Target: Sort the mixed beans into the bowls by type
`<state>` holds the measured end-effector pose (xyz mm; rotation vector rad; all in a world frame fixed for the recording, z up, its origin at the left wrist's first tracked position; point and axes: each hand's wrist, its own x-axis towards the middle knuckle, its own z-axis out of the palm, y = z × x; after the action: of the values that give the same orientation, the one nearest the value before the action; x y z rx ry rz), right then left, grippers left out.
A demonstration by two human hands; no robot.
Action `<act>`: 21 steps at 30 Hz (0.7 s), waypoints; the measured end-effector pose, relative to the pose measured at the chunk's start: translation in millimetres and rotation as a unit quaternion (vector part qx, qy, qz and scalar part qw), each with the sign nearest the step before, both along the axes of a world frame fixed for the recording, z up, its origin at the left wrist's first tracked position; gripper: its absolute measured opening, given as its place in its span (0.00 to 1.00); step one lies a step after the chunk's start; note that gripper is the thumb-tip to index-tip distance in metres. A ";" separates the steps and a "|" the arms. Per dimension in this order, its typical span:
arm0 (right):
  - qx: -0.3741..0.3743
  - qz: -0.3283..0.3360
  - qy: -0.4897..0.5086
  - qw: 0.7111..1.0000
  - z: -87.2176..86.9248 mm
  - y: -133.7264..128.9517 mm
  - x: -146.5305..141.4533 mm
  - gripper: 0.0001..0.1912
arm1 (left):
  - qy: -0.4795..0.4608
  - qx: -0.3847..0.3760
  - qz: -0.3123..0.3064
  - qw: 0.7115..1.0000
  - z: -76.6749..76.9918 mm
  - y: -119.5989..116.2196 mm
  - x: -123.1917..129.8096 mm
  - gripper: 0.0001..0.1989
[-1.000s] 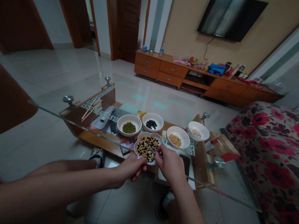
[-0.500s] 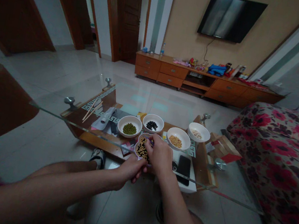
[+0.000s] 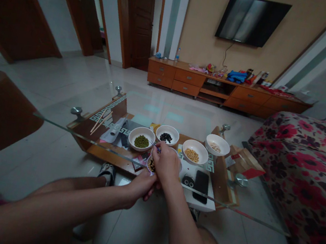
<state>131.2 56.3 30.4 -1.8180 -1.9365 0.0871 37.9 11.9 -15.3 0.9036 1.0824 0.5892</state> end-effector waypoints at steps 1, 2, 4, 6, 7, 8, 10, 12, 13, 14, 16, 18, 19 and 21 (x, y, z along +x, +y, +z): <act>0.002 0.002 -0.003 1.000 0.1 -1.0 2.3 0.12 | 0.000 0.000 -0.001 1.000 0.5 0.0 -0.2 0.13; 0.004 0.003 -0.006 1.000 0.1 -2.2 4.9 0.12 | 0.002 -0.001 -0.001 1.000 0.7 0.1 -0.5 0.13; 0.005 0.007 -0.013 1.000 0.3 -5.1 10.9 0.11 | 0.009 -0.002 -0.001 1.000 -0.4 0.3 -0.9 0.12; 0.002 0.013 -0.018 1.000 0.7 -8.4 17.5 0.11 | 0.016 0.000 -0.003 1.000 -3.0 0.6 -1.2 0.12; -0.001 0.016 -0.019 1.000 1.0 -10.2 21.1 0.11 | 0.017 0.002 -0.004 1.000 -4.6 0.8 -1.3 0.12; -0.003 0.022 -0.018 1.000 1.4 -12.0 24.8 0.11 | 0.015 0.004 -0.004 1.000 -6.1 1.0 -1.4 0.11; -0.007 0.032 -0.017 0.999 2.2 -15.7 32.5 0.11 | 0.012 0.006 -0.003 1.000 -8.7 1.6 -1.3 0.11; -0.016 0.037 -0.021 0.999 2.9 -19.5 40.4 0.11 | 0.011 0.004 -0.004 1.000 -10.1 2.3 -1.0 0.10; -0.024 0.033 -0.023 0.999 3.2 -21.4 44.4 0.11 | 0.012 0.002 -0.004 1.000 -10.2 2.7 -0.7 0.11; -0.034 0.031 -0.026 0.999 3.5 -23.4 48.1 0.11 | 0.013 0.000 -0.005 1.000 -9.8 2.9 -0.4 0.11; -0.049 0.023 -0.032 0.998 3.8 -27.2 55.2 0.11 | 0.015 -0.001 -0.006 1.000 -7.6 3.0 0.0 0.11; -0.059 0.023 -0.033 0.997 3.8 -30.3 61.2 0.11 | 0.021 -0.002 -0.007 1.000 -3.8 2.4 -0.1 0.11; -0.064 0.024 -0.032 0.997 3.6 -31.4 63.8 0.11 | 0.026 -0.003 -0.007 1.000 -1.5 2.0 -0.4 0.12; -0.075 0.027 -0.031 0.996 3.2 -32.9 68.2 0.12 | 0.039 -0.010 -0.008 0.999 2.9 1.2 -1.1 0.12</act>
<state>199.3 23.4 33.6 -1.8846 -2.0720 0.2013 36.8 13.1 -12.5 0.9218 1.1483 0.5331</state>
